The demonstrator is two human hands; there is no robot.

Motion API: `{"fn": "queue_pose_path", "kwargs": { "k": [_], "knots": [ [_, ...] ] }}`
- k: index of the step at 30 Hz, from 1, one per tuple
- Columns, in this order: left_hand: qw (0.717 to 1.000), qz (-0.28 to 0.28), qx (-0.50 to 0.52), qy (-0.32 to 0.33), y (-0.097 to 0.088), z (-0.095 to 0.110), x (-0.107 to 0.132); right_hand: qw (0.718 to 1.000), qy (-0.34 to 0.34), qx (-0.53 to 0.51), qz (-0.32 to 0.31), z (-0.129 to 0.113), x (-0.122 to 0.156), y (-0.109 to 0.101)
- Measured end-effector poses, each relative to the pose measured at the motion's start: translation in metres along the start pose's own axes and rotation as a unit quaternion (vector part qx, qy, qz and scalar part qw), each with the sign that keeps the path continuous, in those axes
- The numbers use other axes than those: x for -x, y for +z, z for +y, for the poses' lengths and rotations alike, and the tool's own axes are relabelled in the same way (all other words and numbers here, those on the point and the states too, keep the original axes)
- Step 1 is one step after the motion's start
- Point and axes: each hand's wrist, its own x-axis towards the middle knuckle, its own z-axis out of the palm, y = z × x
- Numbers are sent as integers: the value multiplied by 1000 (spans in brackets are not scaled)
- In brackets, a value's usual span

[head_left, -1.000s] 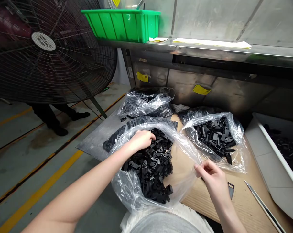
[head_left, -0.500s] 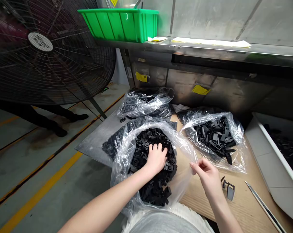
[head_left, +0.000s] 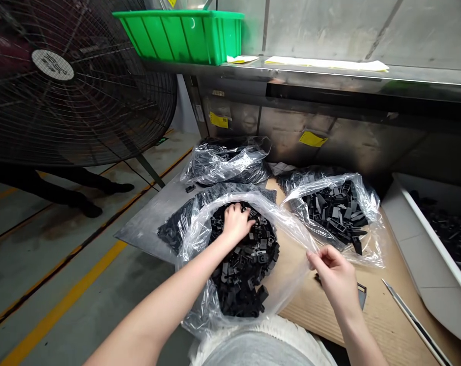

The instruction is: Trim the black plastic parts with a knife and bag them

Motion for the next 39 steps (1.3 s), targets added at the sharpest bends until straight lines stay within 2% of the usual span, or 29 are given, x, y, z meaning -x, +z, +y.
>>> {"fn": "queue_pose_path", "kwargs": {
  "k": [3, 5, 11, 15, 18, 21, 23, 26, 29, 32, 36, 39],
  "knots": [
    [1000, -8, 7, 13, 17, 20, 6, 999, -5, 8, 38, 4, -15, -3],
    [999, -22, 18, 30, 20, 32, 15, 998, -6, 16, 56, 8, -24, -6],
    [986, -80, 70, 127, 6, 51, 52, 997, -1, 39, 72, 23, -32, -11],
    [978, -87, 96, 161, -1, 53, 65, 997, -2, 58, 60, 26, -23, -15],
    [980, -74, 105, 154, -3, 39, 53, 996, -11, 69, 54, 24, -14, -18],
    [988, -44, 91, 115, -5, 21, 24, 996, -29, 75, 46, 19, -8, -19],
    [992, -24, 73, 98, -4, 17, 0, 995, -43, 78, 42, 15, -8, -18],
    [992, -20, 48, 117, 0, 24, -32, 994, -63, 86, 36, 10, -12, -15],
    [990, -25, 27, 134, 7, 39, -53, 991, -81, 96, 35, 4, -20, -11],
    [993, -13, 4, 121, 15, 48, -55, 988, -99, 111, 51, -1, -28, -7],
    [994, 11, -19, 105, 20, 46, -34, 983, -113, 126, 66, -4, -28, -6],
    [995, 7, -22, 102, 18, 40, -18, 983, -112, 127, 70, -2, -27, -6]
  ]
}}
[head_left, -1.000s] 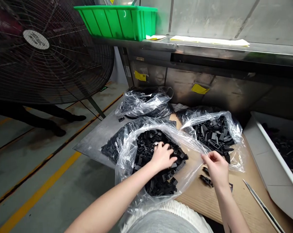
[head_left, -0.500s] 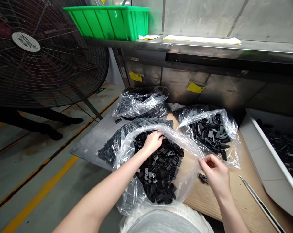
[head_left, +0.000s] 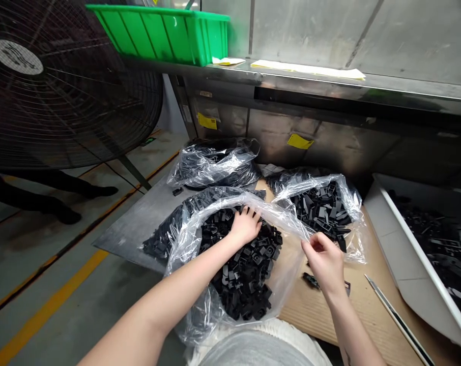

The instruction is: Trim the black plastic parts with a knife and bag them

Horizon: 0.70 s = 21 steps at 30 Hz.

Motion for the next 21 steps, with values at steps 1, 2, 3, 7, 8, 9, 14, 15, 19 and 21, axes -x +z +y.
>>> {"fn": "queue_pose_path", "kwargs": {
  "k": [1, 2, 3, 7, 8, 9, 14, 15, 19, 21],
  "knots": [
    [1000, -5, 2, -2, -1, -1, 4, 1000, 1, -1, 2, 1, 0, 0],
    [1000, -10, 6, -5, -2, -2, 7, 1000, 3, -2, 5, 2, 0, 1],
    [1000, -15, 10, -9, -3, -3, 10, 1000, 4, -3, 7, 3, 0, 1],
    [998, -43, 30, -26, -7, -5, 23, 1000, 14, -11, 13, 7, -1, 3],
    [998, -53, 38, -24, -9, -5, 28, 1000, 16, -13, 12, 8, 0, 3],
    [997, -63, 46, -18, -11, -4, 34, 1000, 18, -15, 11, 10, 1, 2],
    [989, -101, 104, 28, -33, -2, 62, 1000, 22, -13, -2, 16, 6, 2],
    [987, -106, 117, 34, -37, -4, 63, 1000, 21, -12, -3, 16, 7, 2],
    [983, -101, 150, 10, -41, -14, 47, 1000, 18, -9, -7, 14, 9, 0],
    [985, -91, 148, -23, -33, -15, 28, 1000, 17, -8, -11, 11, 9, -1]
  ]
}}
